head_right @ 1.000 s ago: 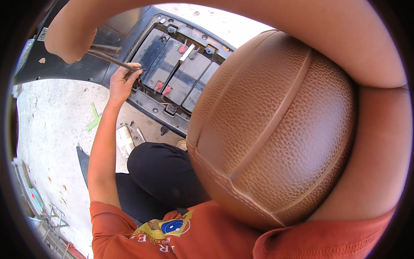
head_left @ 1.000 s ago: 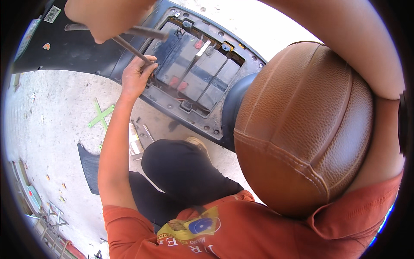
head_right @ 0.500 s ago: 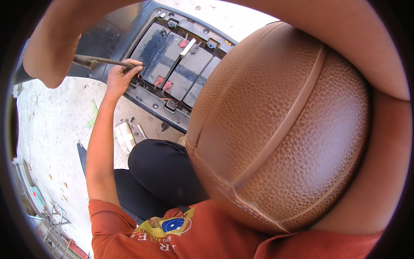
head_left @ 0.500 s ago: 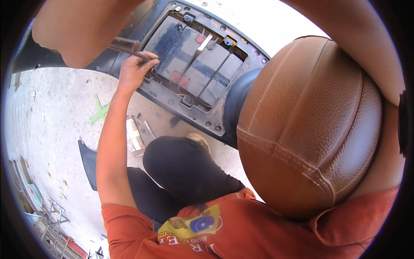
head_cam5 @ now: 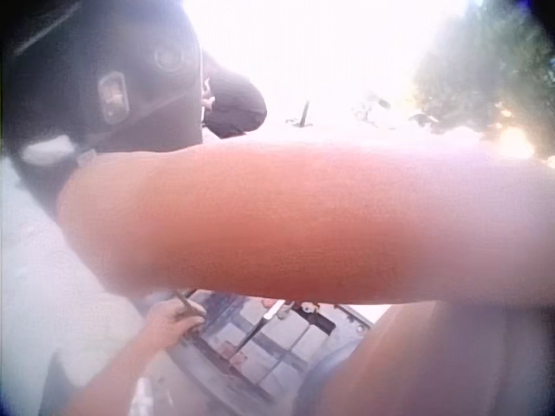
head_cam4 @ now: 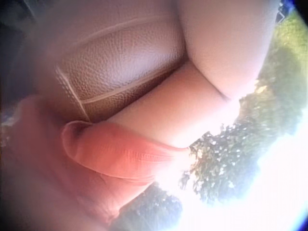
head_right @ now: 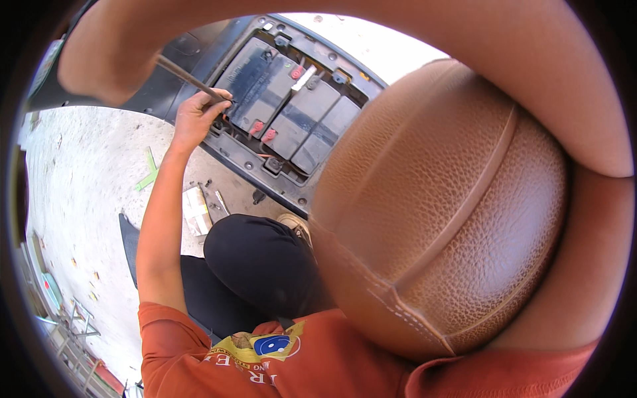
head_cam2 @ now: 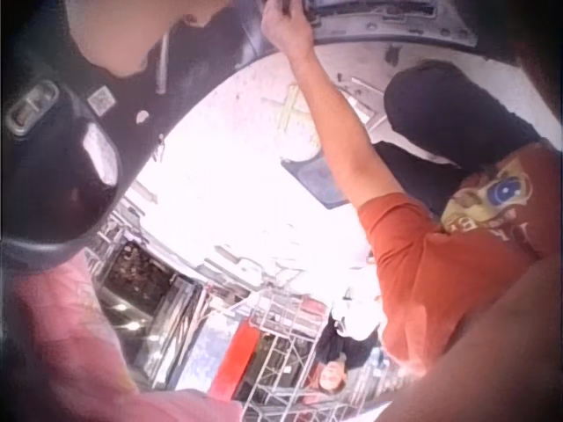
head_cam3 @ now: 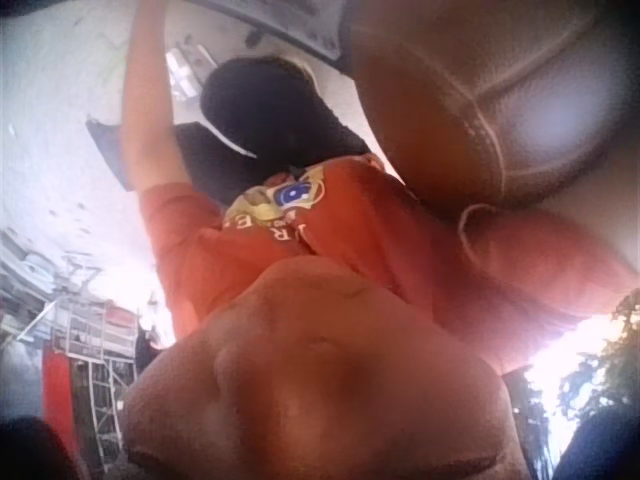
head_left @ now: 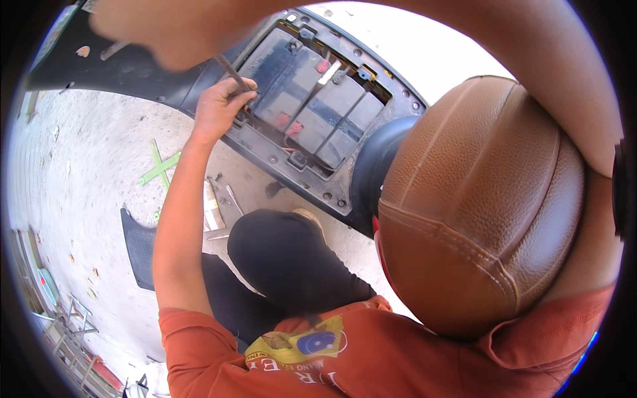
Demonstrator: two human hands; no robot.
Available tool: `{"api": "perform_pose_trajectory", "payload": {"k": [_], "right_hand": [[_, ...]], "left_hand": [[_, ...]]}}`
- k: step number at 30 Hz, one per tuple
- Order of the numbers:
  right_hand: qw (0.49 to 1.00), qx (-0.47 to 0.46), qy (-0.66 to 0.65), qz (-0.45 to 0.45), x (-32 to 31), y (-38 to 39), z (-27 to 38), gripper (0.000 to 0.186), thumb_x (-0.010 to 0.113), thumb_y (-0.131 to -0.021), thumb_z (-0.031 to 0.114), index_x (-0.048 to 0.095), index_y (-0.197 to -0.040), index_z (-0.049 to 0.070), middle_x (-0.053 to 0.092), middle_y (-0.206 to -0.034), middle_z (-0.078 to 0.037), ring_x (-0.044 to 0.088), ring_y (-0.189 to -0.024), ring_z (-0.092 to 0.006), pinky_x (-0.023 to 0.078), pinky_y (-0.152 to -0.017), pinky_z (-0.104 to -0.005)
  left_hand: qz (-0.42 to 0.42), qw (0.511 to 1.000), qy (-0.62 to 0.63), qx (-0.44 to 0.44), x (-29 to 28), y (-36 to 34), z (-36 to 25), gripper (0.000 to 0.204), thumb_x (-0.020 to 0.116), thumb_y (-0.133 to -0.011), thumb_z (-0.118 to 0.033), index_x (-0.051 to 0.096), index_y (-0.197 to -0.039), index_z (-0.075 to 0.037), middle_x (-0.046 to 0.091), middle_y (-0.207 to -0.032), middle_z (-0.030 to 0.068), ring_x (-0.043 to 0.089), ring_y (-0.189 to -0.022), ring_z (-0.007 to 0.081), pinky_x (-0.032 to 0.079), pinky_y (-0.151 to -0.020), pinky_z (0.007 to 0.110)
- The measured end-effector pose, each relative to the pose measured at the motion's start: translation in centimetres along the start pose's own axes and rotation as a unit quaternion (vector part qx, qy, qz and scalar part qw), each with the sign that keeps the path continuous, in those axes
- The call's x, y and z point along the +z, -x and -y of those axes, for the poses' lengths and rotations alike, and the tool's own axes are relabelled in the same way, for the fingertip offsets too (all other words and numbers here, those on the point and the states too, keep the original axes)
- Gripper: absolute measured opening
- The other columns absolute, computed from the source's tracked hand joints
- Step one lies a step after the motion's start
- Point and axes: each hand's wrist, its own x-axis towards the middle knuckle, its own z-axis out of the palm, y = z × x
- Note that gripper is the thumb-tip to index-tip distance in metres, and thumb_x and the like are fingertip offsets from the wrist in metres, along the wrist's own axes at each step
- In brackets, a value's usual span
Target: The person uses a wrench to tighten bolts on a scooter battery located under the seat. They repeatedly adjust the tool and apply torque to secure the battery terminals.
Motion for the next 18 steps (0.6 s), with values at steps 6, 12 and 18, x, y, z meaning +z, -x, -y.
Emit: {"api": "perform_pose_trajectory", "payload": {"k": [6, 12, 18], "right_hand": [[0.999, -0.031, 0.023, -0.010, 1.2, -0.1, -0.9, 0.014, 0.068, -0.082, 0.015, 0.075, -0.079, 0.002, 0.071, -0.088, -0.019, 0.069, -0.091, -0.0354, 0.056, -0.081, -0.0445], [0.999, -0.009, 0.032, 0.004, 1.6, 0.4, -2.0, 0.012, 0.070, -0.080, 0.013, 0.075, -0.080, 0.002, 0.071, -0.090, -0.019, 0.069, -0.093, -0.0350, 0.056, -0.082, -0.0439], [0.990, -0.042, -0.089, 0.099, -1.9, 1.5, -2.4, 0.010, 0.067, -0.075, 0.001, 0.071, -0.085, 0.001, 0.070, -0.095, -0.020, 0.067, -0.095, -0.0412, 0.055, -0.086, -0.0450]], "left_hand": [[0.032, 0.999, 0.016, -0.005, -1.9, 0.9, 0.3, 0.022, 0.076, -0.091, -0.007, 0.074, -0.112, -0.002, 0.070, -0.094, 0.0023, 0.063, -0.072, 0.0096, 0.054, -0.069, 0.027], [0.042, 0.996, 0.076, -0.001, -1.2, 0.0, 0.7, 0.021, 0.078, -0.090, -0.010, 0.076, -0.109, -0.003, 0.072, -0.101, 0.0029, 0.068, -0.088, 0.0126, 0.055, -0.079, 0.029], [0.052, 0.999, 0.006, -0.009, -1.3, -0.3, -0.3, 0.024, 0.079, -0.088, -0.009, 0.076, -0.111, -0.004, 0.075, -0.104, 0.0060, 0.070, -0.093, 0.0165, 0.056, -0.084, 0.032]]}}
